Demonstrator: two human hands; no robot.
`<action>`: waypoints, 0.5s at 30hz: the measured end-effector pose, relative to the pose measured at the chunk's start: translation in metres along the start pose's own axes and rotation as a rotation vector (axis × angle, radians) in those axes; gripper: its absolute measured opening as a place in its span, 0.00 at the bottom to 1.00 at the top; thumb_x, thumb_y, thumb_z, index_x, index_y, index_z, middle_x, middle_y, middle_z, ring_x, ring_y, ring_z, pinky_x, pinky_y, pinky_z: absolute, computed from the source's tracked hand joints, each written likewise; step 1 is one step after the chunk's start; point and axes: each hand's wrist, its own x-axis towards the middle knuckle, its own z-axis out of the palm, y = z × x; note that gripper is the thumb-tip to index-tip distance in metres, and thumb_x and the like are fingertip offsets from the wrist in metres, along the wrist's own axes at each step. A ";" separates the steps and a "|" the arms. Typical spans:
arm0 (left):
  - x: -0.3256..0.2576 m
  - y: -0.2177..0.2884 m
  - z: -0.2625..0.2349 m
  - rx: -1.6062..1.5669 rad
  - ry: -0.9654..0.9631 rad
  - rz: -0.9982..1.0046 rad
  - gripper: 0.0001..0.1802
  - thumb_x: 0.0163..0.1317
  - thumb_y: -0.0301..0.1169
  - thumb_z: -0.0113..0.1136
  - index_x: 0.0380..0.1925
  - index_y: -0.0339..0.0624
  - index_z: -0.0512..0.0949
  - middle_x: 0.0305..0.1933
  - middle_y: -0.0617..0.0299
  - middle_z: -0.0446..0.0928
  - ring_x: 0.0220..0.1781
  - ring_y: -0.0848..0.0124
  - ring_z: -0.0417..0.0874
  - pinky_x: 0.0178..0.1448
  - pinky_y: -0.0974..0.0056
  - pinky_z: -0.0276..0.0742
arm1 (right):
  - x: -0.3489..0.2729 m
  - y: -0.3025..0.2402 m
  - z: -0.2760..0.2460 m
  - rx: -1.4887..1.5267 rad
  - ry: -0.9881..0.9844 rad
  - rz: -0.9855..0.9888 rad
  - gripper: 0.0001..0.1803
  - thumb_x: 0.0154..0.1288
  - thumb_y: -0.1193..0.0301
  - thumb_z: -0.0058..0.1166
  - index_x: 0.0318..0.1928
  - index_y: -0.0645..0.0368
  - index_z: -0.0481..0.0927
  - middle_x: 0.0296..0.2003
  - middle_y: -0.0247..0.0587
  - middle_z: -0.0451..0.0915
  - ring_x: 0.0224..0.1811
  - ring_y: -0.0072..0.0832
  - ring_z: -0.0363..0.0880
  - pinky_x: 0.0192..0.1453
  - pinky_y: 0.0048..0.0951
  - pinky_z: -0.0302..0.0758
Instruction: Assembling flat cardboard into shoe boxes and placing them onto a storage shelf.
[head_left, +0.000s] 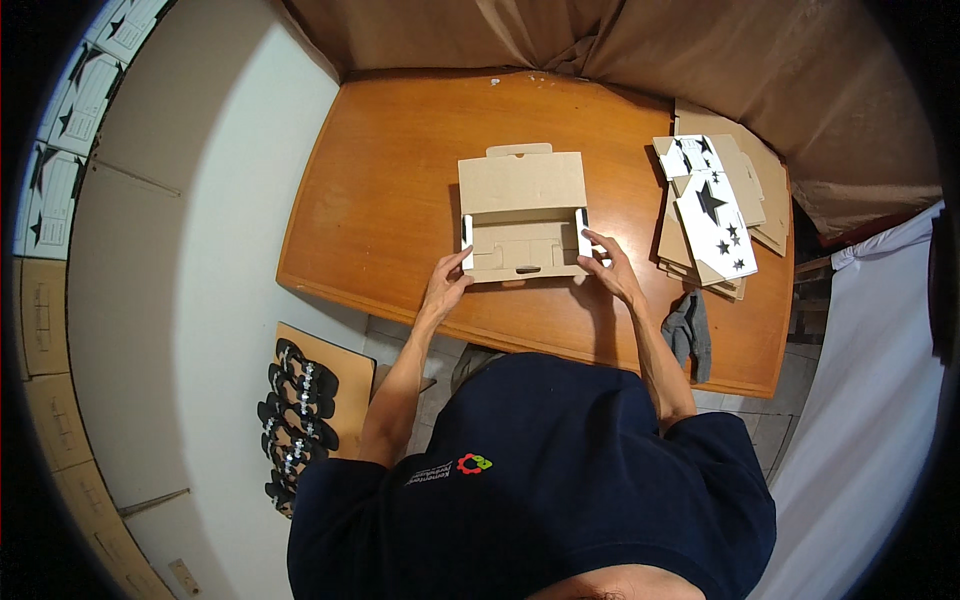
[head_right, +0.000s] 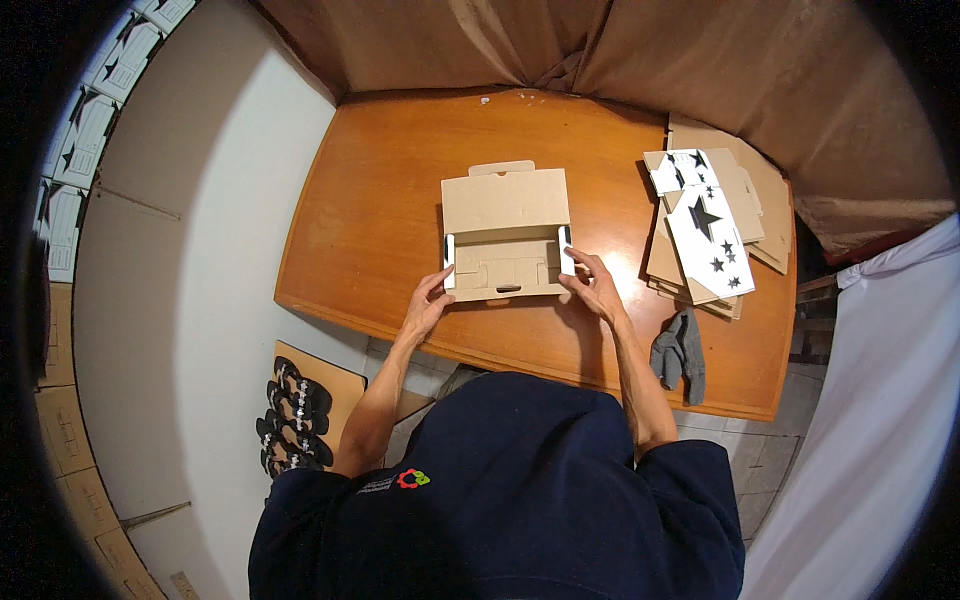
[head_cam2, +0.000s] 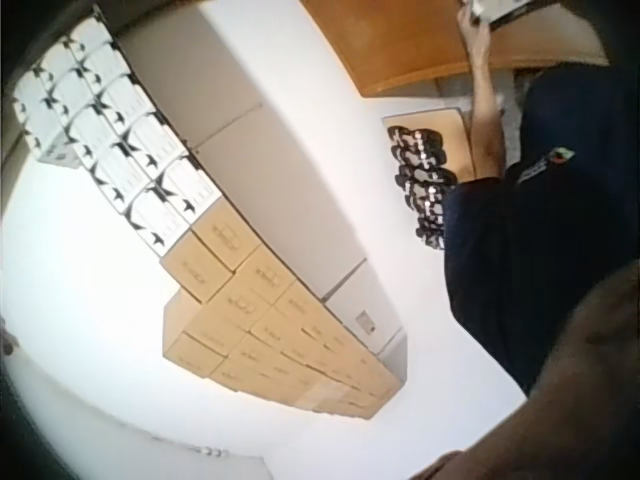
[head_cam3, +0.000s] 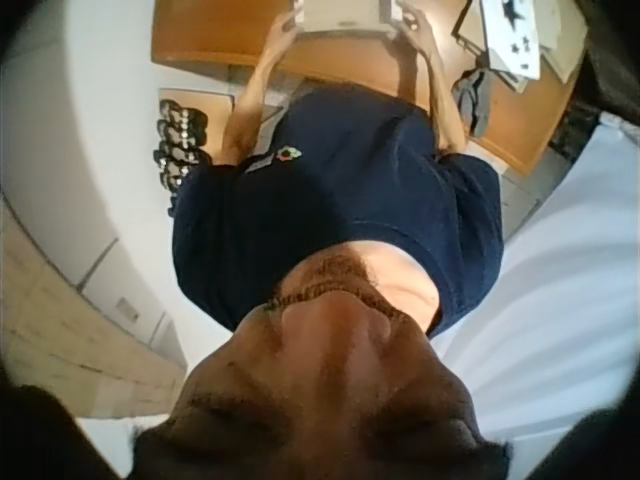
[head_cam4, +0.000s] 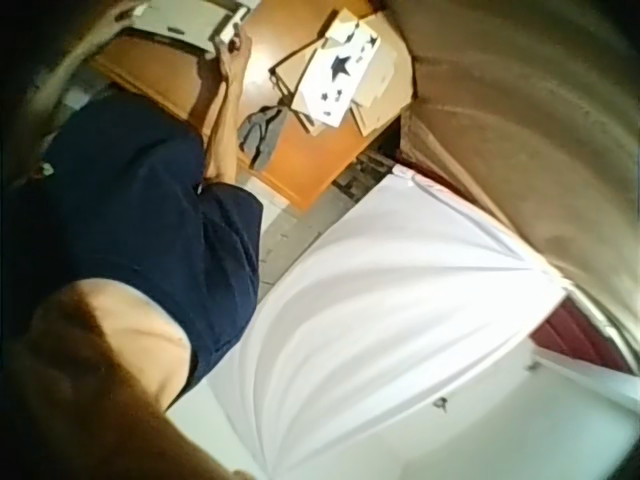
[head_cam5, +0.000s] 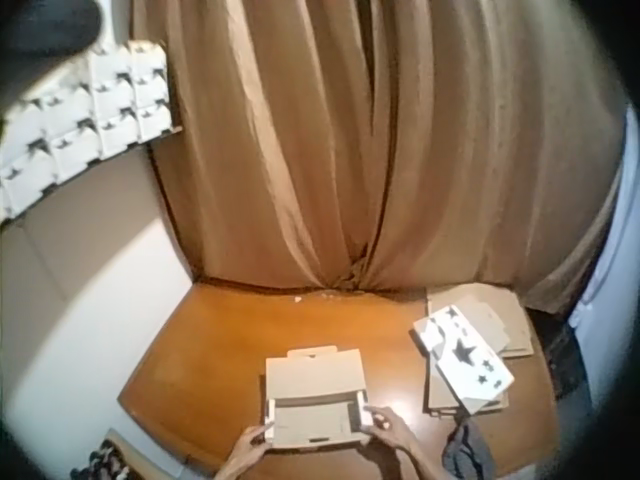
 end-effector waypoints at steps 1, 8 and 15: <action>-0.002 0.002 0.000 -0.008 -0.010 0.032 0.34 0.64 0.34 0.69 0.71 0.52 0.76 0.68 0.56 0.67 0.65 0.62 0.72 0.71 0.60 0.71 | -0.001 0.004 -0.003 0.006 -0.018 -0.008 0.39 0.64 0.50 0.71 0.73 0.47 0.75 0.59 0.48 0.76 0.64 0.43 0.77 0.67 0.43 0.78; -0.019 0.019 0.007 0.036 -0.043 -0.018 0.33 0.65 0.45 0.74 0.69 0.52 0.78 0.75 0.50 0.65 0.74 0.56 0.69 0.70 0.56 0.73 | -0.009 0.014 -0.014 0.046 -0.123 -0.085 0.47 0.61 0.48 0.74 0.77 0.46 0.69 0.71 0.48 0.71 0.67 0.43 0.76 0.70 0.44 0.76; 0.011 -0.024 0.015 -0.449 0.185 -0.142 0.23 0.61 0.34 0.78 0.55 0.41 0.85 0.71 0.51 0.70 0.65 0.63 0.78 0.58 0.63 0.80 | -0.001 0.009 0.005 0.121 0.104 -0.075 0.34 0.67 0.59 0.71 0.68 0.58 0.75 0.52 0.46 0.84 0.47 0.35 0.86 0.52 0.34 0.84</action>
